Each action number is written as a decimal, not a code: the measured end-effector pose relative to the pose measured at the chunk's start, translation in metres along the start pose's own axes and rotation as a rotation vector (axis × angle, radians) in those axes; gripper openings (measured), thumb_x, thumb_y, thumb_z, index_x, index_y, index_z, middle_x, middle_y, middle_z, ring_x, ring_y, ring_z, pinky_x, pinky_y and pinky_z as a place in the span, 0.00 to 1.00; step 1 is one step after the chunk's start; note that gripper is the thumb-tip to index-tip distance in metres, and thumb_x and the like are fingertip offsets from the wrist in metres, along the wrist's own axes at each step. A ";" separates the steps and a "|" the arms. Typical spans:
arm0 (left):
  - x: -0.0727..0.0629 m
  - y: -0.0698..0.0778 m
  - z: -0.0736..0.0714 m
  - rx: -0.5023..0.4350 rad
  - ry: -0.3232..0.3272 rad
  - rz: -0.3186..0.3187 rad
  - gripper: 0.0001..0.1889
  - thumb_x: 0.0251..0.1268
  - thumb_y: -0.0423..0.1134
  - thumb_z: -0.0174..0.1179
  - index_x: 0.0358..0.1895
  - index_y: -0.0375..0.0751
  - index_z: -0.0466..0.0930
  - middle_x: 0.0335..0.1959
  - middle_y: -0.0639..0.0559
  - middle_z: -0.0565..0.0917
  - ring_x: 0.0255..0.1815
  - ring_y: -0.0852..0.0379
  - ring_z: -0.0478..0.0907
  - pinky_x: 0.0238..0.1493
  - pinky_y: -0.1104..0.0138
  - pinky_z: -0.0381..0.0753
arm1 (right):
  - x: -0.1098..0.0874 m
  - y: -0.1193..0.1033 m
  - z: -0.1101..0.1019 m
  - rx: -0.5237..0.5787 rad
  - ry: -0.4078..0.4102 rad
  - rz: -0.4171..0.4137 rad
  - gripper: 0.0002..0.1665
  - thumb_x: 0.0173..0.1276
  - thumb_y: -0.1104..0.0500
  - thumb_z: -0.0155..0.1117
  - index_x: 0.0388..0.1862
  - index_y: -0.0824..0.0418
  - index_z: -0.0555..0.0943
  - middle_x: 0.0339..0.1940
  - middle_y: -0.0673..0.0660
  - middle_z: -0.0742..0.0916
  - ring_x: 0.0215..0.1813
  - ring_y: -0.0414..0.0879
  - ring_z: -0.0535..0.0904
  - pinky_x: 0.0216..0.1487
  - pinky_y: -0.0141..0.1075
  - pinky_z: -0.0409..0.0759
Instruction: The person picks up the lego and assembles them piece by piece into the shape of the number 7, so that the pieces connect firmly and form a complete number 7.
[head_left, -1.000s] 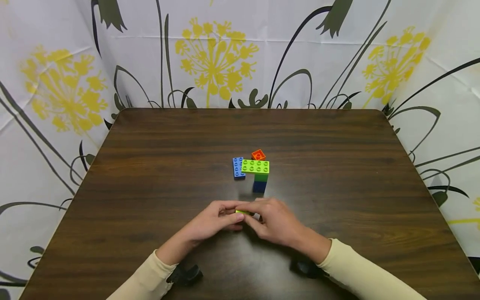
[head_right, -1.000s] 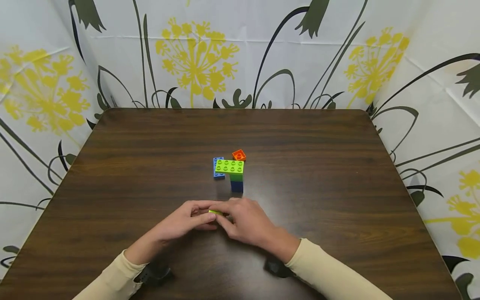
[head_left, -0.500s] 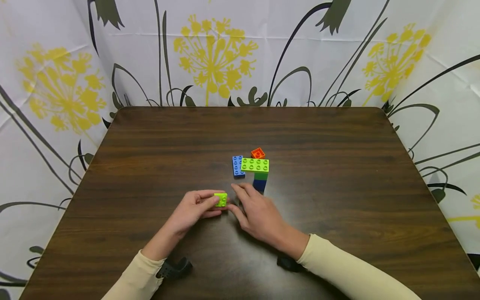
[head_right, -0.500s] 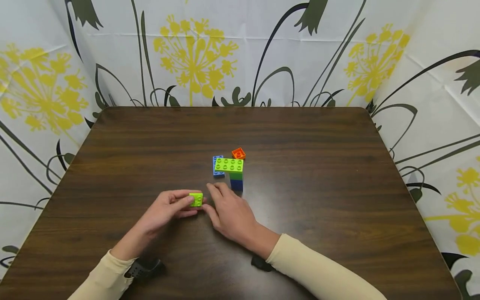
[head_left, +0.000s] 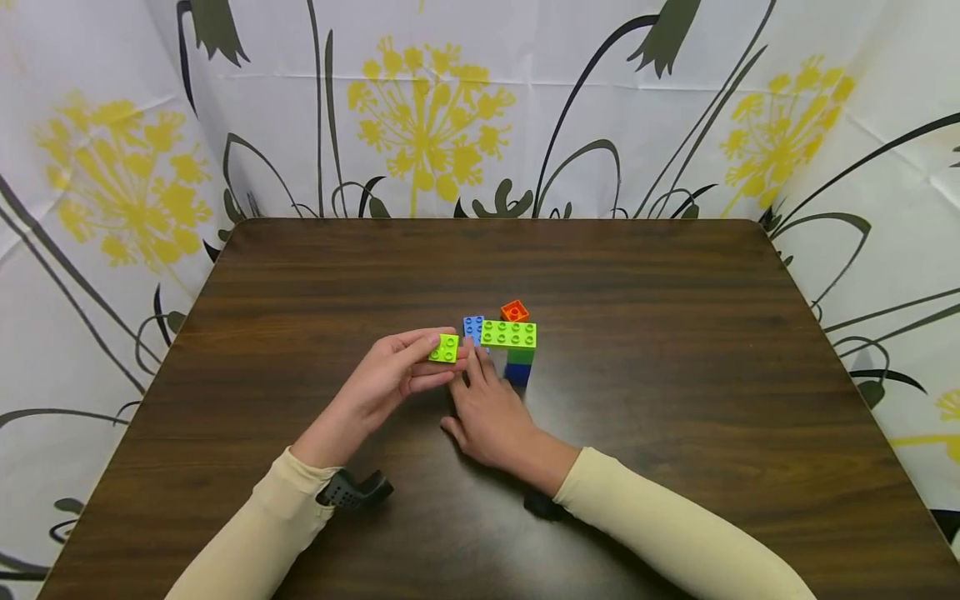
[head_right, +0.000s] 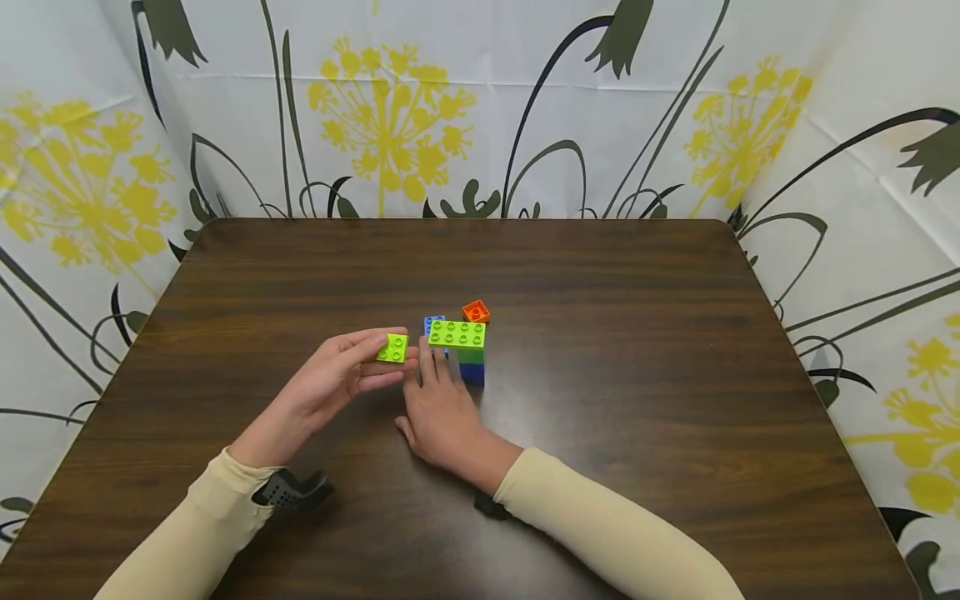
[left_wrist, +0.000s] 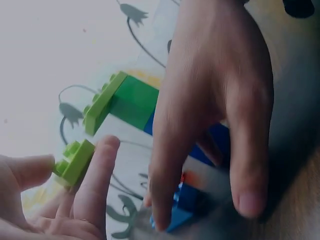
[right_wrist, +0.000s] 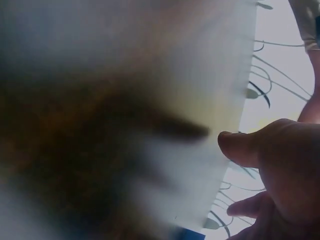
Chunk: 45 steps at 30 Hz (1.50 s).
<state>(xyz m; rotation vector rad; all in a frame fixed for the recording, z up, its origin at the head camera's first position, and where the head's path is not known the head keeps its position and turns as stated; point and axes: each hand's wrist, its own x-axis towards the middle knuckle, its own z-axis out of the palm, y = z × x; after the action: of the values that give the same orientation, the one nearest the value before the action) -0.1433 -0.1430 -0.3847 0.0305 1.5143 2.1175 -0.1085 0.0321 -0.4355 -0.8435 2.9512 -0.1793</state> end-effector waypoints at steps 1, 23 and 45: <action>0.002 0.001 0.002 -0.002 0.008 -0.006 0.25 0.76 0.38 0.53 0.69 0.27 0.65 0.54 0.35 0.82 0.51 0.47 0.83 0.52 0.58 0.80 | 0.001 -0.001 0.001 -0.019 0.001 0.006 0.51 0.68 0.37 0.60 0.79 0.61 0.54 0.79 0.68 0.51 0.78 0.61 0.48 0.54 0.48 0.81; 0.028 0.008 0.017 -0.020 -0.020 -0.055 0.22 0.79 0.38 0.48 0.70 0.34 0.67 0.60 0.33 0.77 0.54 0.43 0.81 0.56 0.53 0.74 | -0.052 0.049 -0.021 -0.031 0.062 -0.170 0.16 0.65 0.57 0.69 0.51 0.54 0.79 0.40 0.55 0.81 0.33 0.45 0.74 0.28 0.31 0.79; 0.030 0.014 0.019 0.021 -0.036 -0.025 0.23 0.79 0.42 0.47 0.68 0.30 0.68 0.55 0.36 0.81 0.53 0.45 0.82 0.55 0.54 0.77 | -0.022 0.079 -0.119 0.423 0.365 -0.137 0.21 0.63 0.62 0.72 0.55 0.53 0.79 0.53 0.49 0.80 0.31 0.42 0.74 0.27 0.31 0.77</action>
<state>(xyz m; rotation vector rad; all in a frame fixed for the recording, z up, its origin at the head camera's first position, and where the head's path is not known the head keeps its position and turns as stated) -0.1686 -0.1165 -0.3737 0.0561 1.5089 2.0704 -0.1424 0.1213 -0.3272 -1.0336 2.9809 -1.0237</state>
